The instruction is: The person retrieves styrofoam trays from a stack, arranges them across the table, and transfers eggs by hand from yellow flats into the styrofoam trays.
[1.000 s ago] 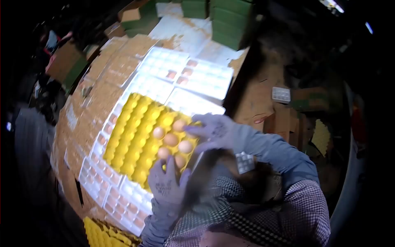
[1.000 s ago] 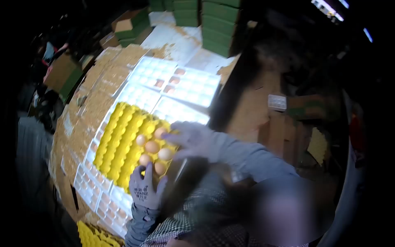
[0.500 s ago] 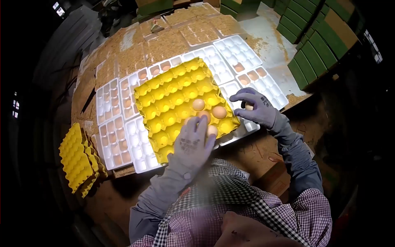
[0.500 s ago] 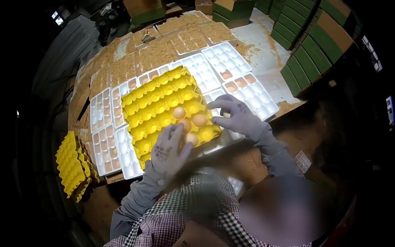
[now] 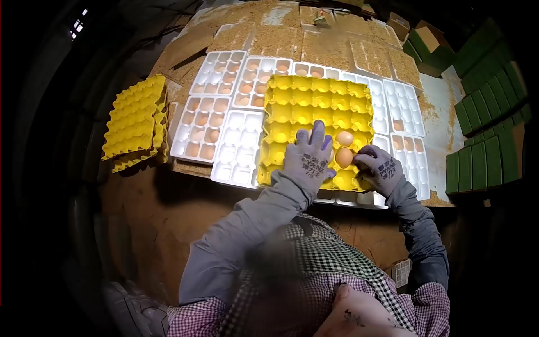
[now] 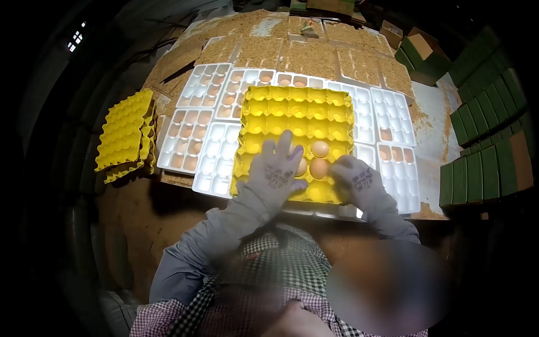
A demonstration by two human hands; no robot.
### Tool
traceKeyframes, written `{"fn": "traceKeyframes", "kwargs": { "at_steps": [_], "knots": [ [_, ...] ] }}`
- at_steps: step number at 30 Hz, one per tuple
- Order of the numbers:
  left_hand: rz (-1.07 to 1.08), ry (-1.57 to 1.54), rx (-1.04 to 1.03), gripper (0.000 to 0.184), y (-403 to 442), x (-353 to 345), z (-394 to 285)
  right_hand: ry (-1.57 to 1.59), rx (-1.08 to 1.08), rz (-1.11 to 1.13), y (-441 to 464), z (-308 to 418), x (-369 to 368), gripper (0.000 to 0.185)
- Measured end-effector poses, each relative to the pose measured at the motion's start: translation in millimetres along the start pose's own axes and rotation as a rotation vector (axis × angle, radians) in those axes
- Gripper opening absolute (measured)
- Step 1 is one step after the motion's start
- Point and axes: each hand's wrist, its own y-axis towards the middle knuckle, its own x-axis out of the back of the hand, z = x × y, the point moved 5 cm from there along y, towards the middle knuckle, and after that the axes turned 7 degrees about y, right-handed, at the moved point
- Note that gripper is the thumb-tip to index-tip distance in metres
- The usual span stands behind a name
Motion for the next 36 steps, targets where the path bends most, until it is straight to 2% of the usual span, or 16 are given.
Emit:
{"fn": "traceKeyframes", "kwargs": {
  "at_steps": [2, 5, 6, 7, 9, 10, 13, 15, 17, 19, 24, 26, 29, 31, 34, 36],
  "knots": [
    [0.064, 0.326, -0.031, 0.061, 8.9, -27.3, -10.0, 0.331, 0.006, -0.037, -1.1, -22.0, 7.8, 0.032],
    [0.073, 0.195, -0.015, 0.047, 15.6, -28.2, -7.7, 1.267, -0.363, -0.4, -24.0, -47.9, 29.4, 0.053],
    [0.133, 0.1, -0.016, 0.045, 19.3, -20.1, -6.0, 1.319, -0.317, -0.486, -18.0, -29.6, 38.5, 0.065],
    [0.136, 0.083, -0.025, 0.045, 22.1, -19.8, -1.4, 1.262, -0.308, -0.311, -11.2, -21.8, 45.3, 0.067],
    [0.12, -0.117, -0.078, 0.043, 19.9, -20.1, 12.1, 0.45, -0.047, -0.088, 16.3, -3.3, 38.0, 0.067],
    [-0.068, -0.3, -0.032, 0.044, 7.7, -11.7, 26.2, -0.034, 0.176, -0.063, 27.4, 24.5, 27.8, 0.065],
    [-0.303, -0.541, 0.135, 0.048, -26.0, 6.0, 79.8, -0.458, 0.079, -0.024, 32.7, 40.1, -17.5, 0.07],
    [-0.347, -0.579, 0.363, 0.048, -53.0, 2.6, 130.6, -0.435, -0.008, -0.109, 32.9, 42.5, -9.6, 0.067],
    [-0.337, -0.518, 0.555, 0.046, -69.1, -27.2, 179.2, -0.293, -0.046, -0.081, 47.8, 59.4, 7.5, 0.044],
    [-0.271, -0.419, 0.575, 0.046, -68.0, -67.7, 199.0, -0.111, -0.093, -0.14, 66.8, 57.8, 28.4, 0.043],
    [-0.185, -0.226, 0.517, 0.042, -70.8, -136.4, 215.3, -0.028, 0.267, -0.069, 193.4, 162.9, 10.5, 0.046],
    [-0.423, -0.514, 0.656, 0.043, -85.6, -125.5, 229.4, -0.094, 0.306, 0.093, 248.5, 166.1, -54.6, 0.042],
    [-0.367, -0.451, 0.682, 0.043, -75.8, -124.2, 246.1, -0.507, 0.019, 0.517, 312.0, 150.0, -153.6, 0.038],
    [-0.152, -0.521, 0.595, 0.039, -68.7, -138.0, 260.2, -0.369, -0.015, 0.564, 325.8, 136.9, -178.0, 0.045],
    [-0.431, -0.95, 0.799, 0.041, -94.7, -115.9, 291.0, -0.048, 0.171, 0.446, 335.9, 149.9, -177.2, 0.047],
    [-0.622, -1.167, 0.94, 0.047, -123.0, -103.4, 301.8, -0.218, 0.183, 0.595, 344.1, 141.9, -206.9, 0.04]
  ]
}}
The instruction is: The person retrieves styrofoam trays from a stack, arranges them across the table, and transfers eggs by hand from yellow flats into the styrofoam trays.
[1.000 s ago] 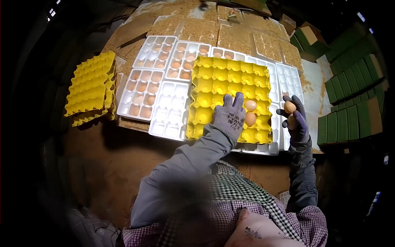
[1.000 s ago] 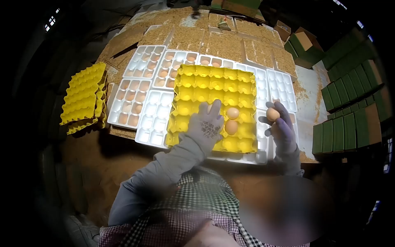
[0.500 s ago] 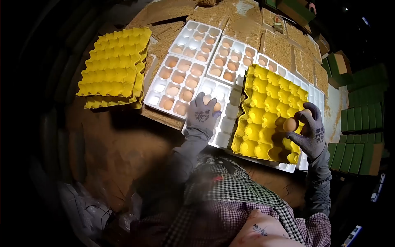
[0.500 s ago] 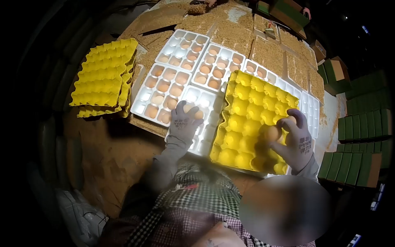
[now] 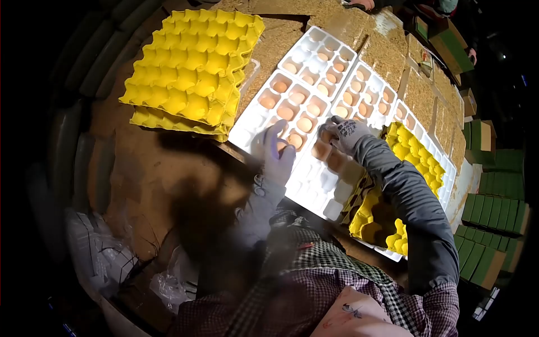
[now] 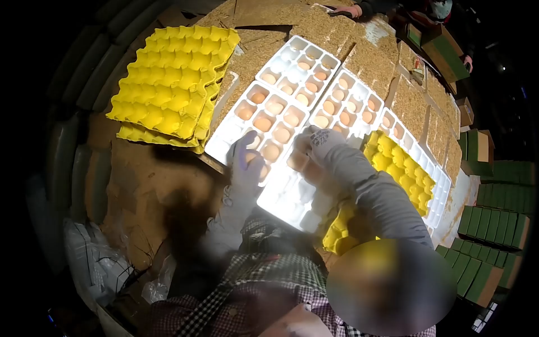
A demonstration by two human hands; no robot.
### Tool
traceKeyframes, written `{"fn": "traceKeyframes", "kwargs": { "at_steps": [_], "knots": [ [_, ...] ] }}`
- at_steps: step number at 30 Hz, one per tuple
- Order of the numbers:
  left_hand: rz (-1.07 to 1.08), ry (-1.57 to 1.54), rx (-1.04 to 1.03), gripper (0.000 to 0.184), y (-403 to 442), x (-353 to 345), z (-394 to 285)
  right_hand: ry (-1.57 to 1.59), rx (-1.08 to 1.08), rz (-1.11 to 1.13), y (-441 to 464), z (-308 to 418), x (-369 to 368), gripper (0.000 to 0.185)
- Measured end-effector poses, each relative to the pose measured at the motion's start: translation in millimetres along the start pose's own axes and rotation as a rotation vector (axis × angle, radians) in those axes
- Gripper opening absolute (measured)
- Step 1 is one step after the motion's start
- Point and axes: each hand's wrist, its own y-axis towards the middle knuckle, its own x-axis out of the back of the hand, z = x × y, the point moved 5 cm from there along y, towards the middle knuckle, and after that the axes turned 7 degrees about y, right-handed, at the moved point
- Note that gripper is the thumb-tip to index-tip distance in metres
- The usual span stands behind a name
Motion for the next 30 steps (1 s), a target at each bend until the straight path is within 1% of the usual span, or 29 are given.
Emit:
{"fn": "traceKeyframes", "kwargs": {
  "at_steps": [1, 2, 3, 4, 5, 6, 7, 8, 9, 10, 11, 13, 15, 17, 18, 19, 20, 21, 23, 24, 25, 27, 29, 30],
  "knots": [
    [-0.033, -0.159, 0.049, 0.05, -1.0, 12.2, 9.0, -0.056, -0.011, 0.082, 12.5, 1.2, -4.7, 0.037],
    [-0.088, 0.047, -0.082, 0.048, -1.5, 31.3, 14.5, 0.092, 0.136, -0.049, 17.7, 8.9, 1.7, 0.035],
    [-0.149, 0.252, -0.203, 0.046, -4.7, 44.1, 17.1, 0.237, 0.287, -0.169, 16.9, 35.6, 20.9, 0.034],
    [-0.161, 0.261, -0.192, 0.046, -8.7, 47.6, 17.1, 0.499, 0.382, -0.243, 25.1, 56.6, 31.0, 0.038],
    [-0.22, 0.381, -0.204, 0.043, -13.3, 53.7, 13.2, 0.578, 0.503, -0.276, 32.3, 86.6, 39.2, 0.04],
    [-0.269, 0.5, -0.229, 0.041, -14.4, 57.6, 9.4, 0.706, 0.473, -0.267, 45.8, 102.3, 32.3, 0.041],
    [-0.251, 0.511, -0.237, 0.041, -11.4, 55.9, 13.6, 0.698, 0.54, -0.243, 64.0, 116.0, 23.1, 0.04],
    [-0.307, 0.538, -0.29, 0.036, -7.6, 53.7, 21.1, 0.589, 0.648, -0.333, 89.6, 123.9, 3.4, 0.038],
    [-0.36, 0.561, -0.347, 0.031, -2.7, 50.5, 29.0, 0.152, 0.875, -0.468, 119.6, 124.3, -27.5, 0.036],
    [-0.318, 0.608, -0.342, 0.029, 9.5, 50.2, 40.1, 0.037, 0.828, -0.369, 111.4, 129.9, -25.8, 0.034],
    [-0.274, 0.598, -0.353, 0.029, 16.6, 54.1, 50.6, 0.065, 0.718, -0.204, 112.5, 130.2, -19.2, 0.03],
    [-0.188, 1.069, -0.475, 0.036, 23.1, 40.9, 64.8, 0.029, 0.887, -0.437, 79.7, 112.3, 9.1, 0.027],
    [-0.029, 1.102, -0.341, 0.043, 15.6, 30.9, 65.0, 0.705, 0.58, -0.314, -14.5, 71.0, 83.0, 0.029],
    [-0.074, 1.064, -0.39, 0.045, 8.2, 25.4, 52.5, 0.793, 0.151, -0.404, -128.2, 17.5, 131.2, 0.035],
    [-0.041, 0.884, -0.387, 0.045, 2.4, 18.0, 34.9, 0.724, 0.163, -0.678, -171.5, -28.3, 130.0, 0.034],
    [0.008, 0.733, -0.457, 0.044, -7.1, 4.3, 5.8, 0.888, -0.004, -0.775, -223.1, -56.1, 126.5, 0.034],
    [0.133, 0.494, -0.358, 0.043, -21.0, -17.4, -28.8, 0.852, -0.208, -0.849, -269.0, -79.7, 116.3, 0.035],
    [0.255, 0.258, -0.259, 0.042, -36.4, -41.1, -62.1, 0.818, -0.196, -0.846, -308.6, -115.4, 91.2, 0.036],
    [0.649, 0.322, -0.366, 0.042, -60.5, -86.2, -105.0, 0.695, -0.383, -0.815, -367.8, -115.0, 49.5, 0.042],
    [0.729, 0.345, -0.541, 0.043, -69.3, -109.2, -118.7, 0.605, -0.464, -0.718, -383.1, -108.8, 31.5, 0.044],
    [0.807, 0.368, -0.717, 0.043, -79.0, -134.2, -130.9, 0.541, -0.468, -0.661, -389.9, -100.1, 15.5, 0.052],
    [0.792, 0.431, -0.942, 0.034, -100.6, -176.3, -148.4, 0.229, -0.362, -0.624, -380.8, -74.3, 3.2, 0.057],
    [0.889, 0.405, -0.947, 0.032, -125.1, -196.5, -166.4, 0.054, -0.245, -0.6, -358.1, -69.6, -12.2, 0.061],
    [0.851, 0.4, -0.989, 0.034, -136.1, -199.2, -166.4, 0.245, -0.379, -0.624, -355.8, -90.2, -24.6, 0.048]
  ]
}}
